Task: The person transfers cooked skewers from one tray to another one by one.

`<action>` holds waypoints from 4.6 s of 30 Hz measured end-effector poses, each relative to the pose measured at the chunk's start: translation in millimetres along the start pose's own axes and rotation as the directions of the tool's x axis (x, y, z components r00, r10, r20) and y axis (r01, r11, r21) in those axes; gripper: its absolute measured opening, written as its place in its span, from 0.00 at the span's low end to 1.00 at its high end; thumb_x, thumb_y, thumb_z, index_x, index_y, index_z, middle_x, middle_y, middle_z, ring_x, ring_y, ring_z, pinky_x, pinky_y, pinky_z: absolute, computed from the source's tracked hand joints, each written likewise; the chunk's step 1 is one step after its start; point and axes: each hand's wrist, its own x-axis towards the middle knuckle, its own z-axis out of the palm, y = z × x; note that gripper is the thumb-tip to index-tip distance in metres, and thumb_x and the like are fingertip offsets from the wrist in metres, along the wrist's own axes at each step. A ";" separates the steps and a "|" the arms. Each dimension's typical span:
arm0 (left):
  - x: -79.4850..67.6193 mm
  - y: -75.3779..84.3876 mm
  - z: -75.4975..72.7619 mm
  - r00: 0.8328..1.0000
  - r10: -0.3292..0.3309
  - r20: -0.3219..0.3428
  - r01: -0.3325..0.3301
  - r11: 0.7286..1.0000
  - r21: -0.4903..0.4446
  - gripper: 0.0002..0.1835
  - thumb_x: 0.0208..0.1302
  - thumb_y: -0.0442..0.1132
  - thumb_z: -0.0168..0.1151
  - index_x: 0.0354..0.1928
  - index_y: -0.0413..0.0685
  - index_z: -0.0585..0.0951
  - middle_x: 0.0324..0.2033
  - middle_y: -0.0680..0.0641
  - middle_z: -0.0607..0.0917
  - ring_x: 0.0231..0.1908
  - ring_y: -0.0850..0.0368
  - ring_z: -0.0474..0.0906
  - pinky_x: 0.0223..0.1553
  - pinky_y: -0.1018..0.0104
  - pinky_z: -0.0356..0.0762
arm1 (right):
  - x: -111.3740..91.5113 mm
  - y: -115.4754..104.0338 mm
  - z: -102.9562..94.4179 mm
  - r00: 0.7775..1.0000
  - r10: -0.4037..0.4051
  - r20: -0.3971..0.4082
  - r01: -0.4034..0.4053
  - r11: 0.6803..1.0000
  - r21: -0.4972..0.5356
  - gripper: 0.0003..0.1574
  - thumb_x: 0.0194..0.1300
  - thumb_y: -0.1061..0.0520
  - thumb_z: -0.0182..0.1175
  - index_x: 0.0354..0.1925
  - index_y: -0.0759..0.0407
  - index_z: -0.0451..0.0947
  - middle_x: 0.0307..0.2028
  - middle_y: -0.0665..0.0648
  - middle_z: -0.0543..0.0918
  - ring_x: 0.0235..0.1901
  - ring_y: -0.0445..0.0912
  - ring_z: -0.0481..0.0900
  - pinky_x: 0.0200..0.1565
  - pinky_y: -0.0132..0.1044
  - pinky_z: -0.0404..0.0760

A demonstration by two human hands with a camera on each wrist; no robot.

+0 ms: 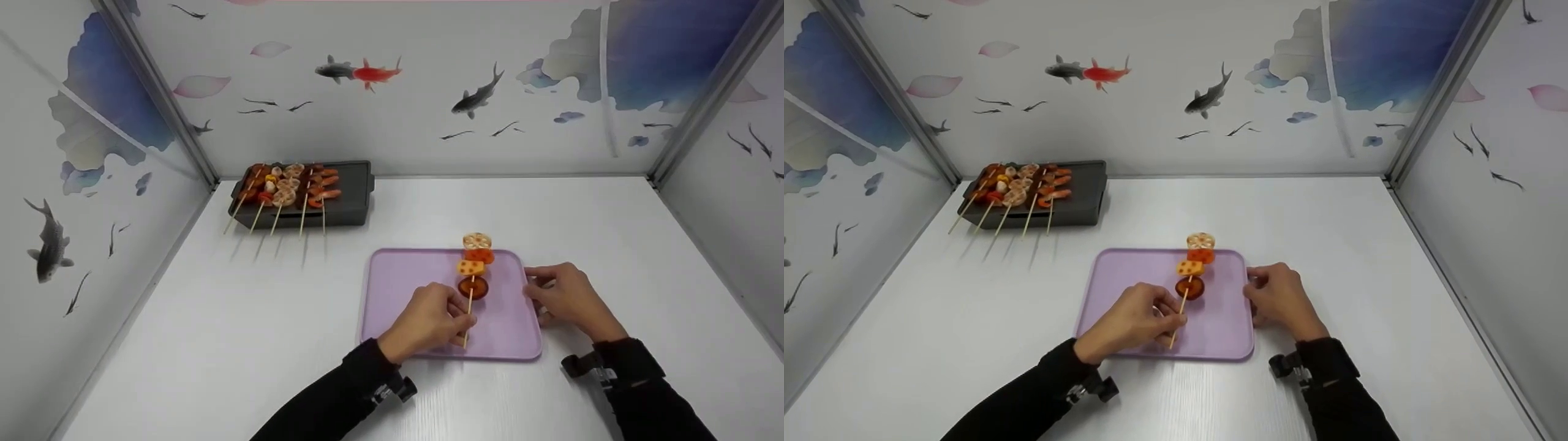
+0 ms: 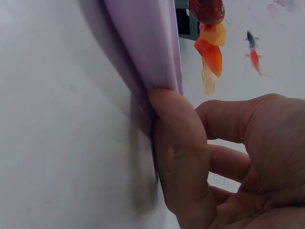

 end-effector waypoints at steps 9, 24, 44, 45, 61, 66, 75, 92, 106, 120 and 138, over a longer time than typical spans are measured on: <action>0.0 3.7 13.9 1.000 -0.015 0.004 0.015 0.997 0.071 0.08 0.75 0.37 0.82 0.36 0.45 0.91 0.27 0.56 0.89 0.25 0.67 0.83 0.28 0.75 0.78 | 2.8 1.8 0.3 1.000 0.021 0.014 -0.021 1.000 -0.006 0.35 0.81 0.57 0.69 0.78 0.69 0.80 0.46 0.66 0.96 0.35 0.43 0.93 0.30 0.37 0.91; 0.0 8.4 37.5 0.996 -0.085 0.042 0.084 0.996 0.014 0.08 0.74 0.34 0.82 0.35 0.45 0.90 0.27 0.55 0.90 0.23 0.65 0.87 0.26 0.73 0.82 | 2.3 2.0 -1.1 0.999 0.020 0.038 -0.021 1.000 0.010 0.35 0.83 0.57 0.69 0.79 0.70 0.79 0.45 0.65 0.96 0.35 0.43 0.93 0.31 0.37 0.91; 6.0 14.9 61.3 0.990 -0.109 0.086 0.117 0.988 -0.095 0.11 0.74 0.33 0.82 0.33 0.46 0.88 0.25 0.53 0.92 0.23 0.58 0.94 0.23 0.74 0.83 | 3.2 5.2 -7.7 0.999 0.012 0.052 -0.010 0.999 -0.035 0.34 0.83 0.56 0.69 0.79 0.67 0.80 0.40 0.58 0.97 0.35 0.44 0.90 0.29 0.34 0.85; 6.3 15.3 62.3 0.991 -0.109 0.083 0.117 0.989 -0.093 0.11 0.73 0.33 0.83 0.33 0.46 0.88 0.25 0.53 0.91 0.23 0.58 0.94 0.23 0.74 0.83 | 3.1 5.5 -7.9 0.998 0.012 0.055 -0.010 0.999 -0.039 0.34 0.83 0.56 0.69 0.79 0.67 0.80 0.40 0.59 0.97 0.35 0.44 0.89 0.30 0.34 0.85; 10.2 21.8 82.3 0.995 -0.086 0.057 0.091 0.991 -0.095 0.11 0.71 0.32 0.84 0.32 0.44 0.90 0.23 0.51 0.93 0.23 0.58 0.95 0.23 0.72 0.84 | -0.6 10.2 -14.2 0.987 0.047 0.154 -0.058 0.996 0.070 0.41 0.85 0.57 0.68 0.85 0.70 0.71 0.57 0.67 0.89 0.45 0.47 0.89 0.40 0.39 0.96; 10.5 21.8 83.3 0.995 -0.090 0.053 0.095 0.989 -0.115 0.09 0.70 0.32 0.85 0.34 0.43 0.91 0.25 0.51 0.94 0.24 0.57 0.96 0.26 0.70 0.88 | -0.5 8.7 -16.2 0.984 0.069 0.162 -0.078 0.996 0.049 0.44 0.82 0.57 0.71 0.87 0.68 0.69 0.59 0.67 0.86 0.45 0.48 0.87 0.42 0.38 0.96; 9.3 22.6 81.0 0.993 -0.100 0.057 0.107 0.985 -0.133 0.08 0.69 0.33 0.86 0.34 0.42 0.93 0.23 0.49 0.94 0.25 0.56 0.96 0.25 0.69 0.88 | 0.9 5.3 -15.8 0.984 0.082 0.157 -0.086 0.996 0.019 0.45 0.80 0.60 0.71 0.87 0.68 0.69 0.56 0.66 0.87 0.44 0.49 0.87 0.42 0.38 0.96; 6.7 21.0 72.8 0.996 -0.014 0.093 0.012 1.000 0.025 0.10 0.72 0.41 0.85 0.33 0.45 0.96 0.18 0.55 0.91 0.17 0.67 0.87 0.22 0.73 0.82 | -1.4 0.8 -14.8 0.987 0.074 0.146 -0.076 0.997 0.009 0.44 0.79 0.57 0.74 0.85 0.66 0.72 0.53 0.63 0.88 0.45 0.51 0.86 0.41 0.38 0.96; 9.7 23.8 63.4 0.998 -0.033 0.049 0.025 0.989 0.143 0.13 0.72 0.45 0.86 0.35 0.45 0.92 0.19 0.57 0.84 0.18 0.66 0.79 0.20 0.74 0.74 | 0.0 1.4 -13.8 0.987 0.064 0.145 -0.066 0.998 0.009 0.45 0.78 0.57 0.73 0.85 0.67 0.72 0.53 0.64 0.88 0.46 0.51 0.87 0.42 0.39 0.96; 9.3 26.1 42.1 0.998 0.053 -0.035 -0.044 0.971 0.235 0.17 0.72 0.49 0.86 0.50 0.48 0.90 0.31 0.59 0.86 0.30 0.69 0.77 0.31 0.75 0.75 | 0.8 8.0 -12.5 0.988 0.065 0.138 -0.067 0.998 0.003 0.46 0.80 0.58 0.71 0.86 0.71 0.68 0.57 0.67 0.88 0.43 0.50 0.87 0.40 0.39 0.96; 12.4 15.9 15.5 0.975 0.139 -0.173 -0.064 0.922 0.382 0.26 0.74 0.60 0.82 0.64 0.55 0.89 0.55 0.49 0.91 0.47 0.64 0.84 0.46 0.71 0.82 | 0.2 4.5 -12.1 0.985 0.087 0.151 -0.086 0.996 -0.009 0.46 0.79 0.54 0.75 0.85 0.67 0.71 0.56 0.66 0.88 0.42 0.50 0.87 0.40 0.39 0.94</action>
